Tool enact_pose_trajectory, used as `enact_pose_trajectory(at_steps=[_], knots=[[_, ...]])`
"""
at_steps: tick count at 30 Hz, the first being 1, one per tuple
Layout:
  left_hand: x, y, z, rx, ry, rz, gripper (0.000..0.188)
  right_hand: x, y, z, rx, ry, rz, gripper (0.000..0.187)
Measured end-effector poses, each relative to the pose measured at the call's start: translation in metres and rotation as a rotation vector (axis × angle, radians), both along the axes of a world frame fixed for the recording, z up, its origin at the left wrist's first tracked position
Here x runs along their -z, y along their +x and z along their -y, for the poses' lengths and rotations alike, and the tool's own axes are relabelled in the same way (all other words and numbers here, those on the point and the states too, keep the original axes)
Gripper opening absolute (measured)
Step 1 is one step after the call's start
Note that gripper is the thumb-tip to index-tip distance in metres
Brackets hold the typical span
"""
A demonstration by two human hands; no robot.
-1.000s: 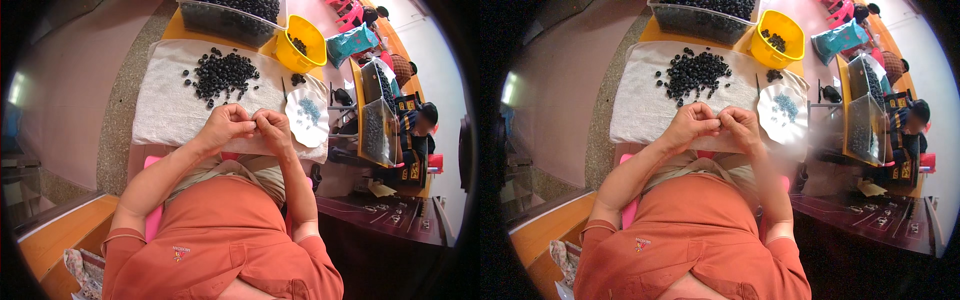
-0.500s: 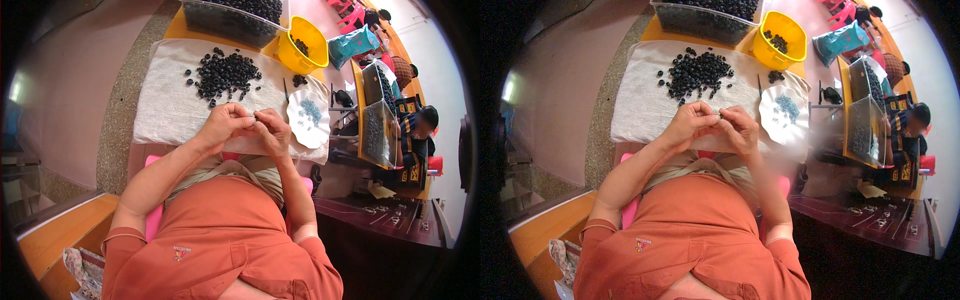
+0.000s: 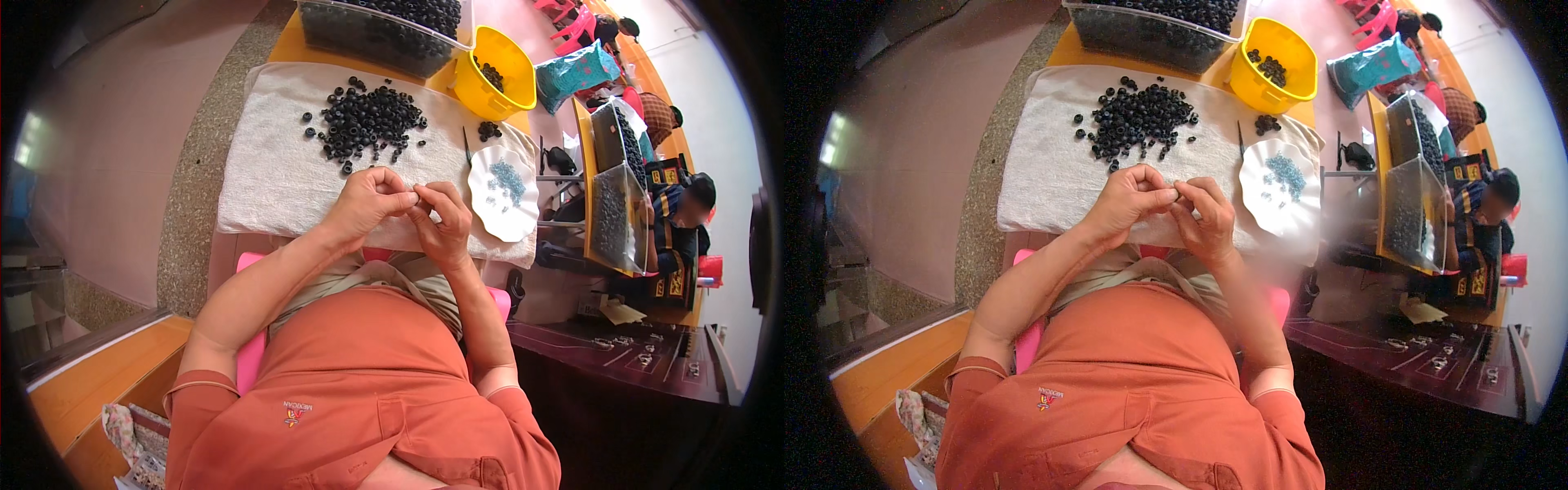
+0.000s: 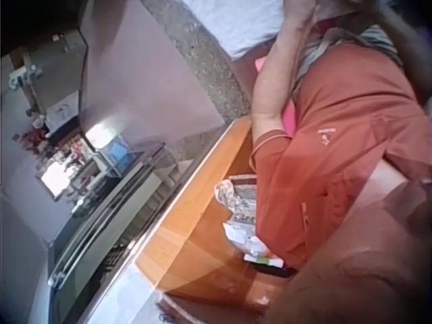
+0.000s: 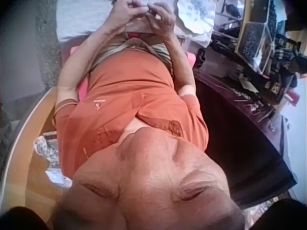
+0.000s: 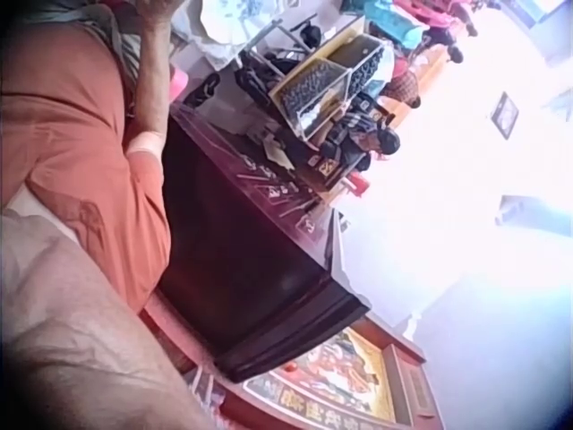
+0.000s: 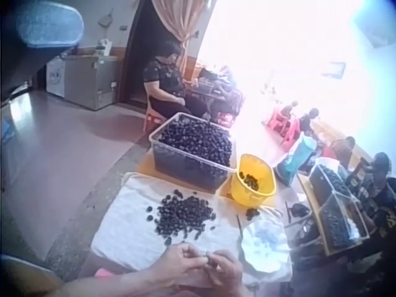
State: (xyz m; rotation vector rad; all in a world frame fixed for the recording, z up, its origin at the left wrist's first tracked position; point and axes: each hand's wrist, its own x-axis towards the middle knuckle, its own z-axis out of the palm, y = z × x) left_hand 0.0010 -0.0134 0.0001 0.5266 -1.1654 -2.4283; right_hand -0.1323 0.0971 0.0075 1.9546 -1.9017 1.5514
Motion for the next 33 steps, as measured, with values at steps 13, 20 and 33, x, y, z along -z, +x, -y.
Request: enact_pose_trajectory(at_steps=[13, 20, 33], knots=[[0.001, -0.003, 0.000, -0.005, -0.021, -0.009, 0.012, 0.007, -0.005, -0.001, -0.021, 0.046, 0.110, 0.028], [-0.001, -0.002, -0.002, -0.025, 0.015, 0.033, 0.013, 0.004, -0.003, 0.002, 0.002, -0.016, 0.057, 0.031], [-0.001, -0.001, -0.004, -0.012, 0.041, 0.001, 0.012, 0.002, -0.003, 0.002, 0.042, -0.012, 0.039, 0.030]])
